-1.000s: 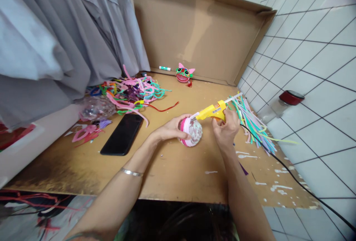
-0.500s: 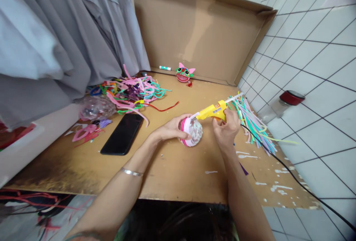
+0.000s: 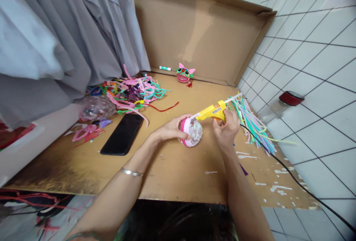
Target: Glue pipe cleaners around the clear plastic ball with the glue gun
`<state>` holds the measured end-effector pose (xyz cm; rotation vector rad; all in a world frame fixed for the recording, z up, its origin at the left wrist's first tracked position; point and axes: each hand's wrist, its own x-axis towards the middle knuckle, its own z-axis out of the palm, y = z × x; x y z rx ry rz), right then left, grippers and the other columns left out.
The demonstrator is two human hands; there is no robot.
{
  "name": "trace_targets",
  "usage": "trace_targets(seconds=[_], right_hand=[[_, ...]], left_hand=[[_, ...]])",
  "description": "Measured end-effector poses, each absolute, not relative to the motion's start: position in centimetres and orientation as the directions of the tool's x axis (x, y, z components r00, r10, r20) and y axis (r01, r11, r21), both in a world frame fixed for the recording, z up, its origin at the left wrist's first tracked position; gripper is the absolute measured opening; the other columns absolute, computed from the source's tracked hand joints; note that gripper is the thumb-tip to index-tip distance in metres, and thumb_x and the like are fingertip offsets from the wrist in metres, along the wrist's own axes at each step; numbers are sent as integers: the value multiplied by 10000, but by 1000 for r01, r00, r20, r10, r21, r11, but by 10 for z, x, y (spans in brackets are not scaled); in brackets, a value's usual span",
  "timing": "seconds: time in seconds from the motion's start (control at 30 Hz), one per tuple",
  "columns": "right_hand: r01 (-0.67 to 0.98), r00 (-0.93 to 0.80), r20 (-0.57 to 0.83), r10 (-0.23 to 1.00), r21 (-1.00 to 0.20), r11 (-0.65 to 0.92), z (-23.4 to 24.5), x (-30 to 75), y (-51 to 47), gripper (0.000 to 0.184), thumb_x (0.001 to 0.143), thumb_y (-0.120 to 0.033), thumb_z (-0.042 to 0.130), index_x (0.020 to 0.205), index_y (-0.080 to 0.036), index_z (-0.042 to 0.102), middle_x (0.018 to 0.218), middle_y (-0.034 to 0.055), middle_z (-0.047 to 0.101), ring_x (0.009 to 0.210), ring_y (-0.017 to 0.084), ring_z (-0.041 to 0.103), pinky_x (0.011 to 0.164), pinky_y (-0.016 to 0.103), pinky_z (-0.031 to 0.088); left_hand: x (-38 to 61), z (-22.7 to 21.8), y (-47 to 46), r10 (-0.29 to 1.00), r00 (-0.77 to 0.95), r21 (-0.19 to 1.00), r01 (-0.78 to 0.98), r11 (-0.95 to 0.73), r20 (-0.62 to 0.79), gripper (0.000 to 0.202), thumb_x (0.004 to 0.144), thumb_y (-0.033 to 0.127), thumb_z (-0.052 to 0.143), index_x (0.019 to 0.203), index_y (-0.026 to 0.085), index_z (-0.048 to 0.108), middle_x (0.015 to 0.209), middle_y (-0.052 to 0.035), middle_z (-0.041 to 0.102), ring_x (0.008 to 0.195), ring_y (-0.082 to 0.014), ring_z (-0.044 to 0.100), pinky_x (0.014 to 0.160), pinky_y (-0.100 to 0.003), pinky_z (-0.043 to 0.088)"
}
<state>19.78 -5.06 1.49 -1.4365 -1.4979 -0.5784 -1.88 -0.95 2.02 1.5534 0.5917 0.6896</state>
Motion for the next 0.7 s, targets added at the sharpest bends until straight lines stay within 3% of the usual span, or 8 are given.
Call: trace_targets(seconds=[0.2, 0.7], right_hand=[[930, 191, 858, 477, -313, 191, 16, 198, -49, 249, 762, -246, 543, 1000, -195, 591, 905, 66, 590, 900, 258, 562, 791, 389, 442], [932, 158, 854, 496, -295, 211, 16, 197, -50, 276, 761, -234, 541, 1028, -186, 590, 946, 86, 618, 938, 269, 570, 816, 404, 442]], left_hand=[[-19, 19, -9, 719, 688, 994, -42, -97, 99, 707, 524, 190, 786, 1190, 152, 553, 1068, -43, 627, 927, -190, 573, 867, -301, 450], [-19, 19, -9, 726, 682, 996, -35, -86, 87, 713, 524, 175, 795, 1197, 150, 558, 1064, -41, 643, 925, -193, 596, 867, -301, 467]])
